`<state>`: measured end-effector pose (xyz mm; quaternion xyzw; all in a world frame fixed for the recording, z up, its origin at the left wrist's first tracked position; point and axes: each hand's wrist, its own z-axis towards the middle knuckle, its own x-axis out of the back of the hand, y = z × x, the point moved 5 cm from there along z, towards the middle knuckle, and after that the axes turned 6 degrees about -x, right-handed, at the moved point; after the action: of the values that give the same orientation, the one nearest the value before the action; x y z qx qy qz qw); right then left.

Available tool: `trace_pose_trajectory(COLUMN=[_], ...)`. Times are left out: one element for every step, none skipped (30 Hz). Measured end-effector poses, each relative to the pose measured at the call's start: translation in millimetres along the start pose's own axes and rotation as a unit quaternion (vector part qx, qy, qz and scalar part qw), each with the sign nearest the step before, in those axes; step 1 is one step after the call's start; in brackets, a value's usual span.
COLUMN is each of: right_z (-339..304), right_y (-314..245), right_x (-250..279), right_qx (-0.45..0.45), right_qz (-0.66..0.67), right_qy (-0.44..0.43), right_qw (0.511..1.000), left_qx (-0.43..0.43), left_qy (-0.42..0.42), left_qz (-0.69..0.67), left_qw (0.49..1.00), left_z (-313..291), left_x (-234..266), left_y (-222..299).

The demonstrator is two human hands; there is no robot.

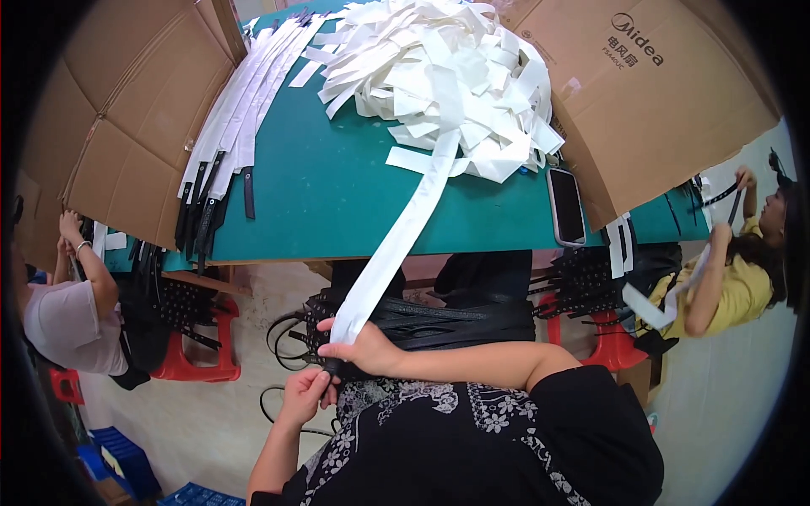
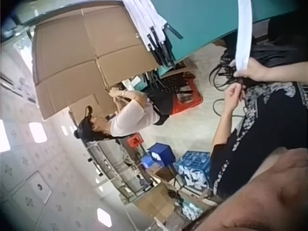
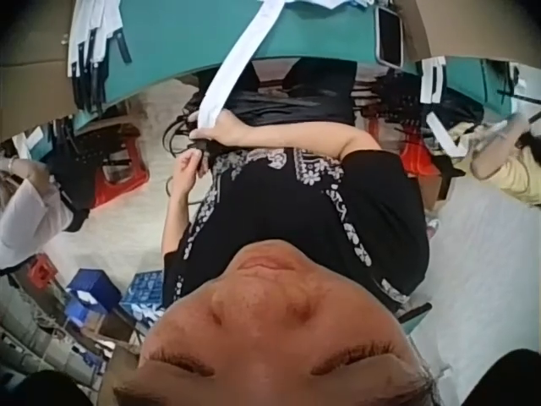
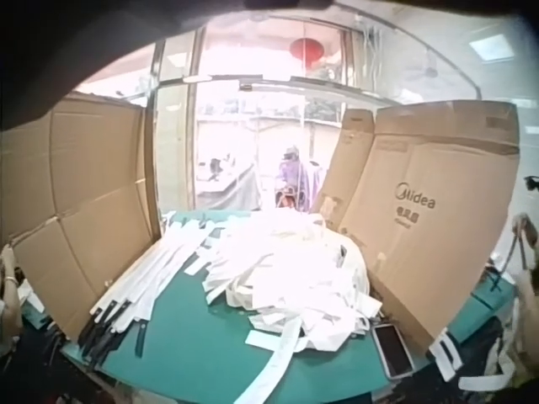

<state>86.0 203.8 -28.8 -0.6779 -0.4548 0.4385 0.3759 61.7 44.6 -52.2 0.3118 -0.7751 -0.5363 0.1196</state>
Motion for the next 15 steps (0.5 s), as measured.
trace_pose_trajectory(right_z=[-1,-2,-2,-1,0,1,4,2,0,-1,-1,-1,-2,-5,-8], right_y=[4,5,4,3,-1,-1,6,13,19,24,27,30,34,35,38], right_x=[-2,-5,-6,-1,8,16,16,8,-1,-9,-10,-11,-14,-20,-29], right_qx=[-0.001,0.014,0.03,0.02,0.025,0.03,0.051,0.034,0.017,-0.005,-0.006,-0.013,-0.019,-0.029,-0.038], right_qz=[0.0,-0.002,-0.005,0.008,-0.022,-0.053,-0.066,-0.049,-0.032,0.001,0.002,-0.02,-0.042,-0.014,0.014], right_qy=[-0.001,0.001,0.004,0.008,0.02,0.033,0.037,0.018,-0.002,-0.019,-0.019,-0.024,-0.029,-0.04,-0.051], right_qw=[1.0,1.0,1.0,1.0,0.999,0.998,0.996,0.998,0.999,1.0,1.0,0.999,0.998,0.999,0.998], left_qx=[-0.007,-0.015,-0.028,-0.028,-0.055,-0.081,-0.073,-0.072,-0.069,-0.065,-0.064,-0.038,-0.011,0.008,0.008], left_qy=[-0.012,-0.023,-0.028,-0.027,-0.009,0.01,-0.001,-0.002,0.0,0.003,0.003,0.024,0.046,0.077,0.08], left_qz=[0.006,0.014,0.009,0.01,-0.033,-0.076,-0.071,-0.072,-0.097,-0.123,-0.123,-0.068,-0.013,-0.005,-0.006], left_qw=[1.0,1.0,0.999,0.999,0.998,0.994,0.995,0.995,0.993,0.99,0.99,0.997,0.999,0.997,0.997], left_z=[5,9,11,7,3,-2,-4,-3,-3,-3,-8,-17,-22,-24,-23], left_x=[-8,-12,-11,-9,-7,-4,0,-2,-6,-9,-9,-6,-3,-2,-5], left_y=[5,9,2,-4,-7,-11,-18,-19,-19,-20,-19,-21,-23,-25,-25])
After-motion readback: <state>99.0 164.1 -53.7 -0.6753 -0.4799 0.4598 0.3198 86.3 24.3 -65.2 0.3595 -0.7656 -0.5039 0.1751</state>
